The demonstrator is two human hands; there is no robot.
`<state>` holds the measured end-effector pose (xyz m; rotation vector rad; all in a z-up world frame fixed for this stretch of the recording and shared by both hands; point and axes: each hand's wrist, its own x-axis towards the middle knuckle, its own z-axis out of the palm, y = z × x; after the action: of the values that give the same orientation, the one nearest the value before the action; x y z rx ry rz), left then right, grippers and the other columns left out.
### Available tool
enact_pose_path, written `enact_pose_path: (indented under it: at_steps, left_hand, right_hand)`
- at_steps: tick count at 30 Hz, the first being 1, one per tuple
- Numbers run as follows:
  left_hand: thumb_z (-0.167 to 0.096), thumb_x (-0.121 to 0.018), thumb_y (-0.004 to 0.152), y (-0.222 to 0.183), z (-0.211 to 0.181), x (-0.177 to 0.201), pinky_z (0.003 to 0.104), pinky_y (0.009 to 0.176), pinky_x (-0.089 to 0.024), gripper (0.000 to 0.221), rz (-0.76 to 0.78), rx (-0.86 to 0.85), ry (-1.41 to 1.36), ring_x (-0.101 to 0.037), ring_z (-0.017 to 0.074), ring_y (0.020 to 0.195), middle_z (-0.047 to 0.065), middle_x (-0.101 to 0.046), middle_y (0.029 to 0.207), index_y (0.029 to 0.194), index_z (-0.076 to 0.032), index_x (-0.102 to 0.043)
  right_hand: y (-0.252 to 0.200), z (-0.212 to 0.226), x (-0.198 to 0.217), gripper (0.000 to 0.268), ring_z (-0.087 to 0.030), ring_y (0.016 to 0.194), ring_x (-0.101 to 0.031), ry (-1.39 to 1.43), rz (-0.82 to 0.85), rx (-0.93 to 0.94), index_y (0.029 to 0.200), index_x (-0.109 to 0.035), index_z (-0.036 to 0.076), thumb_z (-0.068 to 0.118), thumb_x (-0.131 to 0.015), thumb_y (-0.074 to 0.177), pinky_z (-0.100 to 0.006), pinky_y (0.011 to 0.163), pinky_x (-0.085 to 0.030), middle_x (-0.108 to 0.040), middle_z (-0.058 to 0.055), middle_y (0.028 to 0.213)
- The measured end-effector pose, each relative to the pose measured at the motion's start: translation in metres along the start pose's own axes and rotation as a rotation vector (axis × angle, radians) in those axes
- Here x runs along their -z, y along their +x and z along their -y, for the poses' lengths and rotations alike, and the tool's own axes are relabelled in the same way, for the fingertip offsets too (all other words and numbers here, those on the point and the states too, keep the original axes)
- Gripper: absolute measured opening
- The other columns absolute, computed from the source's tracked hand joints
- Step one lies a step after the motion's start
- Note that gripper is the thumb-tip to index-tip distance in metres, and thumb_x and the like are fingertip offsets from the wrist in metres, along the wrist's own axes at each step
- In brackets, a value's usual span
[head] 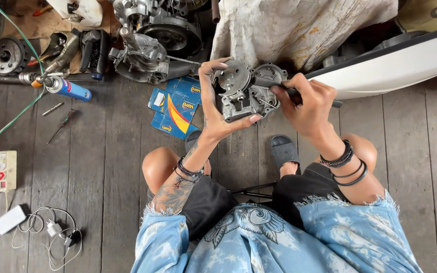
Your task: The person is assembling a motorcycle engine component, using a metal rod to adjust and fit internal parts.
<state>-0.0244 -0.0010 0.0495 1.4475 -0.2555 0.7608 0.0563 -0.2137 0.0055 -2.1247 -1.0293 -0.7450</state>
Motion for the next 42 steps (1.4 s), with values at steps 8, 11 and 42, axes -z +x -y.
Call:
enact_pose_path:
  at_steps: [8,11,42]
  left_hand:
    - [-0.049,-0.093,0.073,-0.002,0.009,0.001,0.043,0.114,-0.038,0.088,0.017,0.119,-0.232,-0.048,0.0156,0.124,0.010,-0.050,0.132,0.132,-0.014,-0.039]
    - [-0.053,-0.092,0.073,-0.004,0.010,-0.001,0.042,0.114,-0.038,0.088,0.003,0.143,-0.214,-0.048,0.0143,0.123,0.009,-0.051,0.132,0.133,-0.016,-0.038]
    - [-0.047,-0.101,0.060,0.002,-0.005,-0.005,0.048,0.103,-0.048,0.100,0.214,0.091,0.203,-0.060,0.0319,0.112,0.015,-0.053,0.121,0.133,-0.008,-0.046]
  right_hand:
    - [0.005,0.015,0.004,0.025,-0.024,0.050,-0.061,0.063,0.015,0.006,0.086,-0.062,0.014,0.019,-0.084,0.096,-0.030,0.057,-0.049,-0.052,0.002,0.049]
    - [0.012,0.022,0.005,0.024,-0.020,0.048,-0.061,0.093,0.032,0.003,0.087,-0.063,0.012,0.018,-0.084,0.097,-0.028,0.056,-0.048,-0.053,0.003,0.049]
    - [0.040,0.017,0.026,0.028,-0.022,0.069,-0.060,0.096,0.158,0.188,0.087,-0.063,0.011,0.021,-0.087,0.095,-0.048,0.104,-0.034,-0.063,-0.003,0.075]
